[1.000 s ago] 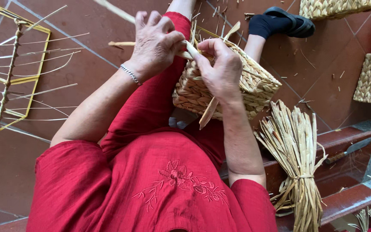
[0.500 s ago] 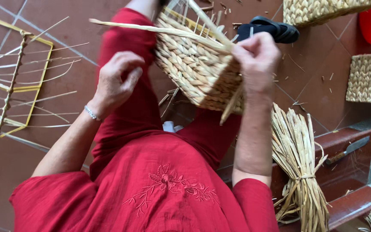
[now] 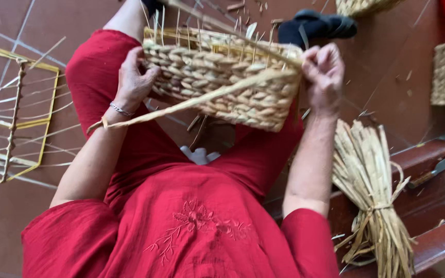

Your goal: The person sits on the floor weaving a water hyacinth basket, wrapping and tucking long woven strands around the basket's rim and frame by hand, pulling strands tight and reaching for new strands from a bundle beside them to continue the rim weave.

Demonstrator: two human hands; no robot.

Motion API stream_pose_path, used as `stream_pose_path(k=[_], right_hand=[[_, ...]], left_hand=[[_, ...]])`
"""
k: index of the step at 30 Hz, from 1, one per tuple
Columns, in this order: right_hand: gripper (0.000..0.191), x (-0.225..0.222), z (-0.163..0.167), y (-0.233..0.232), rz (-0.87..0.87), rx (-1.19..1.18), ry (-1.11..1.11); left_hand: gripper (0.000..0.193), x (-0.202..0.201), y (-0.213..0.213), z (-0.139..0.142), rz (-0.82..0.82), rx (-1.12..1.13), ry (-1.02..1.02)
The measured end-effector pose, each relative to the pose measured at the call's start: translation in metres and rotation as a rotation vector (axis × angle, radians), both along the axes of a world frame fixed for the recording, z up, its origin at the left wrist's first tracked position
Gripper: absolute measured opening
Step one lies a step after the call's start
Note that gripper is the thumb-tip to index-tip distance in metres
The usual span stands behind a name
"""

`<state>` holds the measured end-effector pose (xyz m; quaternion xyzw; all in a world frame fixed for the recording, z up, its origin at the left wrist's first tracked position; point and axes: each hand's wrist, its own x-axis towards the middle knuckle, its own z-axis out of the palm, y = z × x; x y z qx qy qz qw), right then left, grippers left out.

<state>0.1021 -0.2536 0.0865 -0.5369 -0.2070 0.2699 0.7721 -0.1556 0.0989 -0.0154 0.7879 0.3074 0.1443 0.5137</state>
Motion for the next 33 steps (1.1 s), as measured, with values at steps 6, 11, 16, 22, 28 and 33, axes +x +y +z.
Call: stream_pose_path(k=[6, 11, 16, 22, 28, 33], right_hand=[[0.017, 0.022, -0.04, -0.021, -0.058, -0.481, -0.283], [0.015, 0.016, -0.1, -0.033, -0.125, -0.538, -0.275], [0.015, 0.007, -0.089, -0.049, -0.227, -0.759, -0.903], [0.013, 0.008, -0.059, -0.039, -0.296, -0.779, -1.05], [0.011, 0.006, -0.062, -0.043, -0.284, -0.713, -0.879], [0.01, 0.007, -0.066, -0.051, -0.298, -0.673, -0.765]], left_hand=[[0.064, -0.008, -0.002, 0.0, -0.035, 0.375, -0.043], [0.072, 0.031, -0.017, -0.012, -0.151, 0.525, 0.159], [0.065, 0.065, -0.061, 0.011, -0.18, 1.229, 0.289], [0.021, 0.132, -0.139, 0.015, -0.551, 0.455, -0.241], [0.026, 0.195, -0.207, -0.01, -0.695, 0.32, -0.079], [0.022, 0.233, -0.234, -0.014, -0.682, 0.372, 0.077]])
